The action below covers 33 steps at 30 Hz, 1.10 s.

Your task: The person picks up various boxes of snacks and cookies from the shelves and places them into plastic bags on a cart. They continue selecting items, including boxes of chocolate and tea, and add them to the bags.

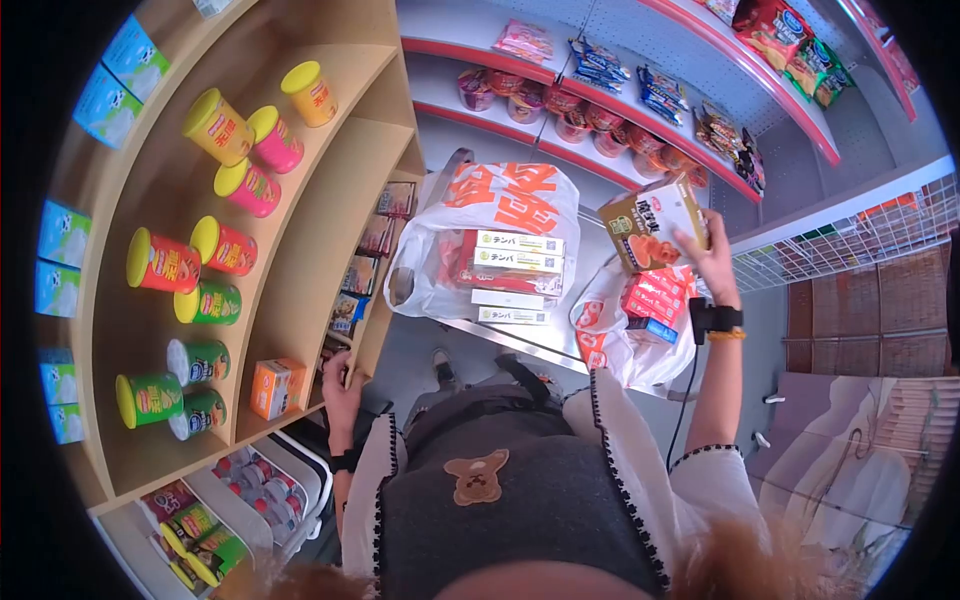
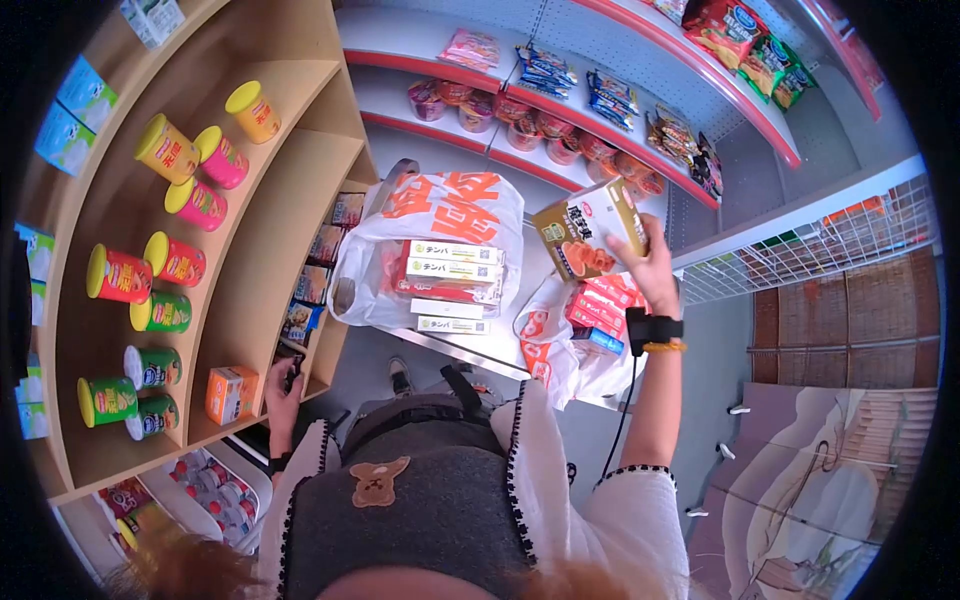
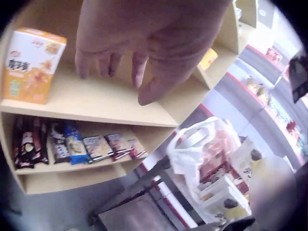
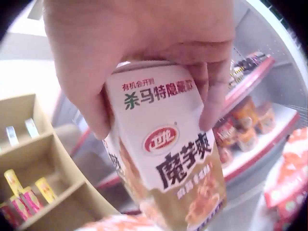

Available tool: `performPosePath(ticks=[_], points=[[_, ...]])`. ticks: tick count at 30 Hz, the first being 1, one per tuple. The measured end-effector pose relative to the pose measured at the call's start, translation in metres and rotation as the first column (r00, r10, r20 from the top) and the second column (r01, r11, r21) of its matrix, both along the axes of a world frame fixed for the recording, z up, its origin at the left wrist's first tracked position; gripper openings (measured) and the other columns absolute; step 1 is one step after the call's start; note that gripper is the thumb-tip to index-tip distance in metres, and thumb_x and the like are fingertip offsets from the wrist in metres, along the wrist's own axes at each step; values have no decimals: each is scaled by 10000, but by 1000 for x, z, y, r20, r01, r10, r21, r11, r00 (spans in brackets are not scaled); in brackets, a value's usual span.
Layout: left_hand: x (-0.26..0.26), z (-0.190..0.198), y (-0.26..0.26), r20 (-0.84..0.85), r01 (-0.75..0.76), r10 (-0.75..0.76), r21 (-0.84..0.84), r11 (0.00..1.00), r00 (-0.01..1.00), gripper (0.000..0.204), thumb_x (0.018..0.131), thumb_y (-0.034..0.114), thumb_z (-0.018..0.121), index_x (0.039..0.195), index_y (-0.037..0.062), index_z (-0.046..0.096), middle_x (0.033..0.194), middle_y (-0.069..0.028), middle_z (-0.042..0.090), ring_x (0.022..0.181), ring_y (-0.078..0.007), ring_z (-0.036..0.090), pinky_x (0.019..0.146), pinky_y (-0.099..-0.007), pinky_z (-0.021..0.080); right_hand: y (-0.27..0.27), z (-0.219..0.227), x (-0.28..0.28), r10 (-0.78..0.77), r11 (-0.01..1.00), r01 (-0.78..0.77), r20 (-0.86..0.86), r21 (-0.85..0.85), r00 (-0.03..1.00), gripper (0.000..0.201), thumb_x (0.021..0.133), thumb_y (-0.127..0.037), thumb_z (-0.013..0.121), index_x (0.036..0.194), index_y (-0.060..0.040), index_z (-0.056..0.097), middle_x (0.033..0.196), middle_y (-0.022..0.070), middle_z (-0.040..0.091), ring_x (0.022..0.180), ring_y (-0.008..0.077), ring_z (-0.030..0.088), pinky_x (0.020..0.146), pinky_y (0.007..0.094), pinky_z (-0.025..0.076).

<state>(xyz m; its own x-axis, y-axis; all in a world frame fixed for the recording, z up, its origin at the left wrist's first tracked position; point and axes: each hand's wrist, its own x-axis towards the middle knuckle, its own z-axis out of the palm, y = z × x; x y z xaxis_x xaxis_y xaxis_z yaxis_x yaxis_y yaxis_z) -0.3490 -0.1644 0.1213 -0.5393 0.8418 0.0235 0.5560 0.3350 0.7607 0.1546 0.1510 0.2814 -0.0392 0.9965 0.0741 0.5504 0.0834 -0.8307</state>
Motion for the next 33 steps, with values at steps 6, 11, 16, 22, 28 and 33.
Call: performPosePath(ticks=[6, 11, 16, 22, 28, 33], points=[[83, 164, 92, 54, 532, -537, 88, 842, 842, 826, 679, 305, 766, 1340, 38, 349, 1325, -209, 409, 1227, -325, 414, 1026, -381, 329, -83, 92, -89, 446, 893, -451, 150, -4, 882, 693, 547, -158, 815, 1151, 22, 528, 977, 127, 587, 931, 236, 578, 840, 324, 446], [99, 185, 91, 56, 686, -707, 198, 700, 705, 885, 641, 314, 764, 1371, 106, 307, 1339, -212, 391, 1164, -360, 462, 922, -384, 428, -141, 42, -202, 736, 663, -738, 285, -121, 614, 626, 536, -200, 823, 1063, -22, 537, 935, 149, 585, 843, 332, 593, 731, 389, 483], [47, 138, 52, 66, 697, -703, -224, 681, 708, 680, 634, 327, 740, 1205, 86, 460, 977, -173, 593, 875, -355, 590, 715, -399, 488, -172, 13, -265, 819, 556, -818, 261, -145, 511, 643, 600, -218, 807, 1120, -45, 470, 1021, 149, 590, 948, 316, 592, 802, 373, 478], [-61, 95, 1, -47, 186, -198, -183, 965, 979, 729, 598, 362, 759, 1200, 63, 477, 933, -178, 612, 858, -314, 614, 751, -390, 491, -161, -32, -252, 729, 658, -735, -105, -164, 676, 407, 771, -106, 682, 1126, -30, 499, 1069, 79, 580, 1033, 201, 543, 898, 342, 421], [-174, -6, -6, -21, -130, 129, -204, 970, 991, 736, 625, 422, 733, 1208, 40, 497, 1137, -181, 579, 1039, -301, 561, 896, -361, 431, -169, -79, -220, 644, 617, -666, -217, -420, 734, 247, 834, -136, 639, 1036, -32, 542, 913, 50, 614, 891, 140, 578, 799, 288, 455], [-214, -42, -18, 72, -102, 122, -230, 968, 990, 773, 638, 402, 752, 1234, 3, 462, 1148, -182, 559, 1089, -256, 528, 944, -330, 398, -185, -93, -224, 573, 652, -595, -210, -469, 793, 240, 839, -137, 633, 1033, -30, 540, 912, 47, 618, 879, 134, 578, 794, 284, 454]])
